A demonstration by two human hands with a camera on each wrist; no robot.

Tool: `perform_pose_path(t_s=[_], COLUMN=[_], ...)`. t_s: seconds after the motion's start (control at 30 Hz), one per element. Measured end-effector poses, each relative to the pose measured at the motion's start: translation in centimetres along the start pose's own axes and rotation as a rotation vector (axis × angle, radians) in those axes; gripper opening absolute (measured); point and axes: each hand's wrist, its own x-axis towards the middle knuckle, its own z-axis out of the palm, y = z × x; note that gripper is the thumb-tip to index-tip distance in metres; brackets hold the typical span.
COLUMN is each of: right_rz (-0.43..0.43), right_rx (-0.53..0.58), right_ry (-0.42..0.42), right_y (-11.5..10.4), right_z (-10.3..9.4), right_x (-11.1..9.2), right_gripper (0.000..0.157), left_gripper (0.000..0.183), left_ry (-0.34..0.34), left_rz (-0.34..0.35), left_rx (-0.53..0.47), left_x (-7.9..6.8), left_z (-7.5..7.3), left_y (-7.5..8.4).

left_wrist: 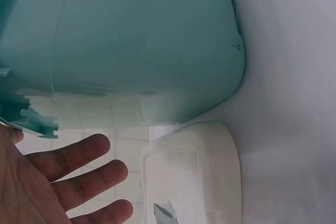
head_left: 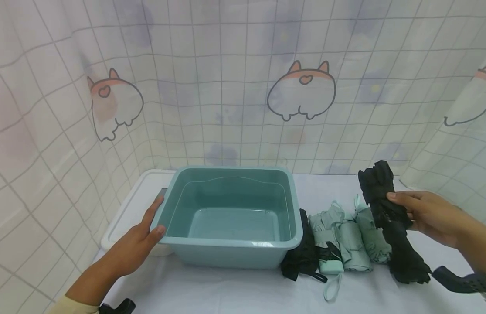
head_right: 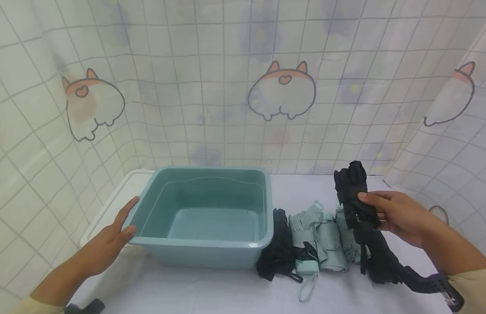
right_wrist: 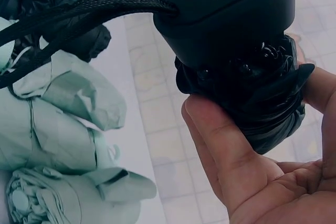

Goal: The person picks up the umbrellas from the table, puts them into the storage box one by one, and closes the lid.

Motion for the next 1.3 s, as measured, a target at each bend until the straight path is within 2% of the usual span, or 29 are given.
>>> perform_pose_path(t_s=[0.27,0.43,1.0,1.3], right_rz=[-0.013,-0.006,0.001,-0.008], right_rx=[0.106,0.118,0.055,0.083], right_ry=[-0.048,-0.062,-0.044,-0.059], right_y=[-0.9,-1.4,-2.7,-3.8], right_z=[0.6,1.1,1.9,2.7], right_x=[0.1,0.2,0.4,0.6], right_gripper=[0.073,0.074,0.076,0.074], left_gripper=[0.068,0.068,0.068,0.068], left_ry=[0.002,0.003,0.001,0.008], left_rz=[0.009,0.009,0.020,0.027], left_rx=[-0.006,-0.002,-0.006,-0.007], left_x=[-0.1,-0.1,-0.1,-0.1], left_z=[0.0,0.1,-0.1,0.0], left_y=[-0.1,-0.1,0.0,0.1])
